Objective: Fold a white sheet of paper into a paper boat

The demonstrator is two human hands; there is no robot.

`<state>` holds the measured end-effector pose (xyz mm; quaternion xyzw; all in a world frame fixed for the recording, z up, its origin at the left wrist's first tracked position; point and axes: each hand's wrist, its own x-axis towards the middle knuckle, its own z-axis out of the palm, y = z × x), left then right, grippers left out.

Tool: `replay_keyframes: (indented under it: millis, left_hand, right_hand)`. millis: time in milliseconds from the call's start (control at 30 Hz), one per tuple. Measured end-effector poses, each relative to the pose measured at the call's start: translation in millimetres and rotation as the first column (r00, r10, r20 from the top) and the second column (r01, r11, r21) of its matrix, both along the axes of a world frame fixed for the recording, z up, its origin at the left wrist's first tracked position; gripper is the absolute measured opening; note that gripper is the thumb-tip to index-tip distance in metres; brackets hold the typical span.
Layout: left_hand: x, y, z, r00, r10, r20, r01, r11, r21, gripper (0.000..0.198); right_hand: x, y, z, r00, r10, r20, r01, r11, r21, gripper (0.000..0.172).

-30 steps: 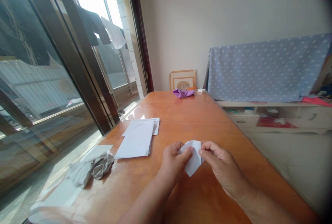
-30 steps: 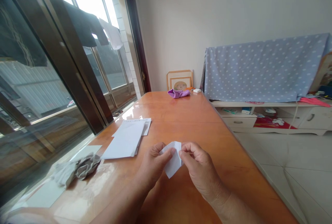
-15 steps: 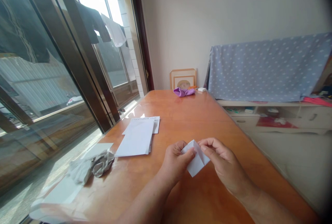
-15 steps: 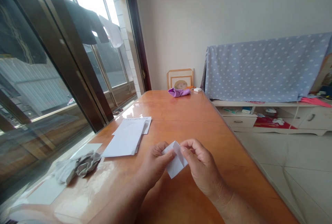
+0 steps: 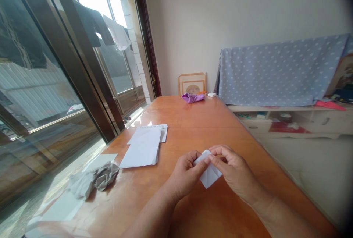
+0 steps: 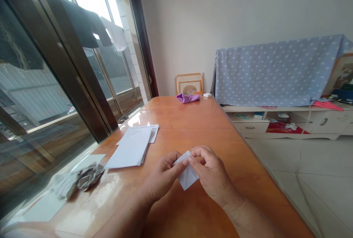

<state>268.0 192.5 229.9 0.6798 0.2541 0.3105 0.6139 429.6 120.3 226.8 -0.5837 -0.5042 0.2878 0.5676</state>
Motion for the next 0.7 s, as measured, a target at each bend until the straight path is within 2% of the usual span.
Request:
replay_keyframes:
  millis: [200, 333, 400, 500, 700]
  left_hand:
    - [-0.7, 3.0, 3.7, 0.993, 0.103, 0.054, -0.100, 0.994, -0.048, 0.037]
    - [-2.1, 3.2, 5.6, 0.988, 0.129, 0.083, -0.126, 0.991, -0.049, 0.037]
    - [-2.7, 3.1, 5.4, 0.989, 0.117, 0.094, -0.112, 0.992, -0.059, 0.037]
    - [-3.0, 3.5, 4.7, 0.988, 0.109, 0.107, -0.102, 0.992, -0.071, 0.037]
    - [-3.0, 4.5, 5.8, 0.981, 0.166, 0.096, -0.160, 0.984, -0.072, 0.036]
  right_hand:
    - [5.7, 0.2, 1.4, 0.981, -0.021, -0.192, 0.007, 0.997, -0.072, 0.034]
    - [6.9, -1.4, 2.7, 0.957, 0.130, -0.260, -0.176, 0.971, -0.163, 0.043]
    - [4.8, -2.1, 3.7, 0.945, 0.190, -0.267, -0.236, 0.959, -0.155, 0.041]
    - [1.6, -2.3, 5.1, 0.943, 0.216, -0.253, -0.256, 0.957, -0.138, 0.038]
    - [1.6, -3.0, 5.7, 0.946, 0.268, -0.182, -0.297, 0.942, -0.157, 0.035]
